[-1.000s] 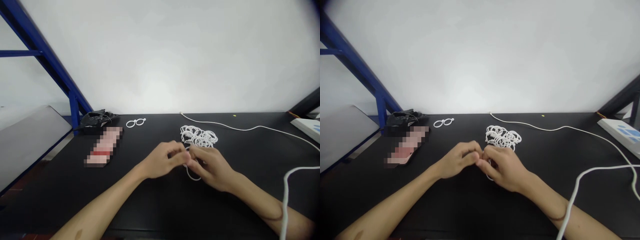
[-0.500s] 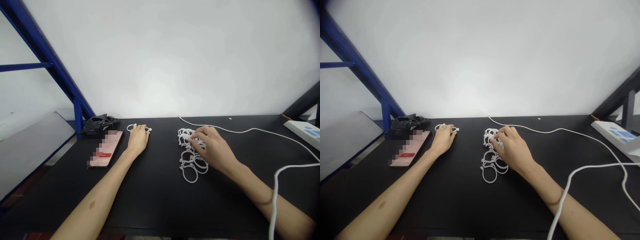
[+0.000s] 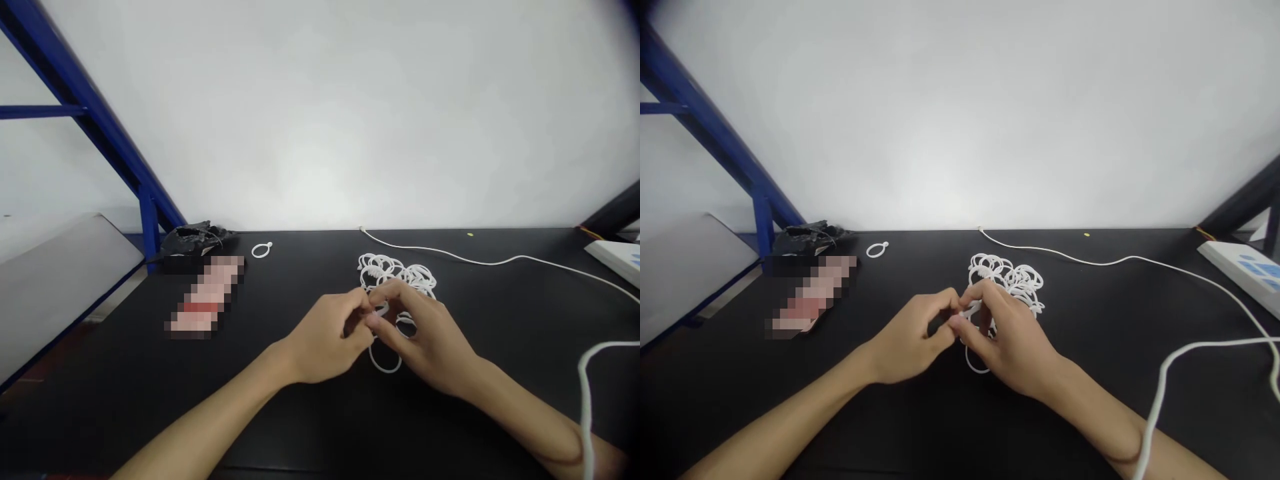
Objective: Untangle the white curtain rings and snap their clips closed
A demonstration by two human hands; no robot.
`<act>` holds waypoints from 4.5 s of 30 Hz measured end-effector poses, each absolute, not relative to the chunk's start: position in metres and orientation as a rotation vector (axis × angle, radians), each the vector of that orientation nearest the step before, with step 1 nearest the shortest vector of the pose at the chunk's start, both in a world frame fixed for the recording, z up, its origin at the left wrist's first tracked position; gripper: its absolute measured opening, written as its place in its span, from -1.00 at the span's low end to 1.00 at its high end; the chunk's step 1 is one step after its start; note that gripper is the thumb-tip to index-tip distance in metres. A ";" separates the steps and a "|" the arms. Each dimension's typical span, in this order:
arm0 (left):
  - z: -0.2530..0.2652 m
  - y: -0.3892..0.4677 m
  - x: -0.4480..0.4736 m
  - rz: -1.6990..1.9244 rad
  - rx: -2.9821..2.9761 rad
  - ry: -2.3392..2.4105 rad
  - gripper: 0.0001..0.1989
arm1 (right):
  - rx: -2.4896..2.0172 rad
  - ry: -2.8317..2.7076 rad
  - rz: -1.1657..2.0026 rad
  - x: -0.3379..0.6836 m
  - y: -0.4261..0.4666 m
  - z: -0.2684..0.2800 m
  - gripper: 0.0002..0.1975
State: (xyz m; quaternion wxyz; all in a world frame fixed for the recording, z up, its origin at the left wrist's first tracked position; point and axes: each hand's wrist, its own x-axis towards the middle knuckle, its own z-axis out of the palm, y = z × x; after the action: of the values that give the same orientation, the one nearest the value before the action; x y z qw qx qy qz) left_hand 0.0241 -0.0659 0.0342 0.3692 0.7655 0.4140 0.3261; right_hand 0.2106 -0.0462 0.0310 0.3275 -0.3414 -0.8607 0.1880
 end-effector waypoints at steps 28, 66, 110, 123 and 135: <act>-0.006 0.001 -0.057 0.629 2.157 2.562 -0.58 | -1.243 -2.237 -0.154 0.238 -0.007 0.024 -0.69; 0.025 -0.069 0.025 0.840 2.087 0.835 -0.50 | -0.496 -2.485 0.469 0.202 -0.056 0.022 -0.66; 0.000 -0.028 -0.018 0.312 2.331 1.774 -0.46 | -1.409 -2.636 -0.060 0.225 0.001 0.007 -0.13; 0.008 -0.055 0.019 0.390 2.498 1.256 0.22 | -1.398 -2.679 -0.101 0.221 0.004 0.002 -0.15; -0.012 -0.037 0.014 0.329 2.489 1.433 0.04 | -1.338 -2.731 -0.050 0.215 0.002 0.004 -0.09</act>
State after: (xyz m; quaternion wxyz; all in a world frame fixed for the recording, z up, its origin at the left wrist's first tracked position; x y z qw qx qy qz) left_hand 0.0144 -0.0367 -0.0118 0.1249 0.8543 0.4918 0.1127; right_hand 0.2150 0.0019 0.0041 0.0498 -0.4394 -0.8968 -0.0163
